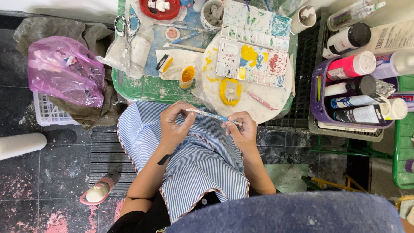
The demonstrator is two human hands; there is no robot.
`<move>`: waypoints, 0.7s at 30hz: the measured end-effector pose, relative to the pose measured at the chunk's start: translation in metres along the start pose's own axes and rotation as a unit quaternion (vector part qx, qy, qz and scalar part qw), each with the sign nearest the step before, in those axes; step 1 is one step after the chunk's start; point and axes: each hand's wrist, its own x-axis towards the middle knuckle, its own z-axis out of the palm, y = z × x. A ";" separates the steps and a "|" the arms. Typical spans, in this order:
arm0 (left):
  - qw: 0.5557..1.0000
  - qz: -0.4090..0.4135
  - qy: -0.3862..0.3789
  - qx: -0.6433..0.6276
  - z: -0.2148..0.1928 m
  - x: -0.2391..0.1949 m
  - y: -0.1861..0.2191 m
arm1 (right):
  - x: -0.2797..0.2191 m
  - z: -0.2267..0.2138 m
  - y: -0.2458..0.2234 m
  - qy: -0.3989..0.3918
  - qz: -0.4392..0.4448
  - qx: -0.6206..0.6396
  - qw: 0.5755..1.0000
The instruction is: The person cleans a small piece of pottery with a cloth, paints the top of the pottery with a brush, and then paints the inside of a cup-like pottery piece with a brush.
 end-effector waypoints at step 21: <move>0.991 0.090 0.058 0.082 -0.005 0.005 0.012 | 0.008 0.001 -0.007 -0.087 0.071 0.002 0.994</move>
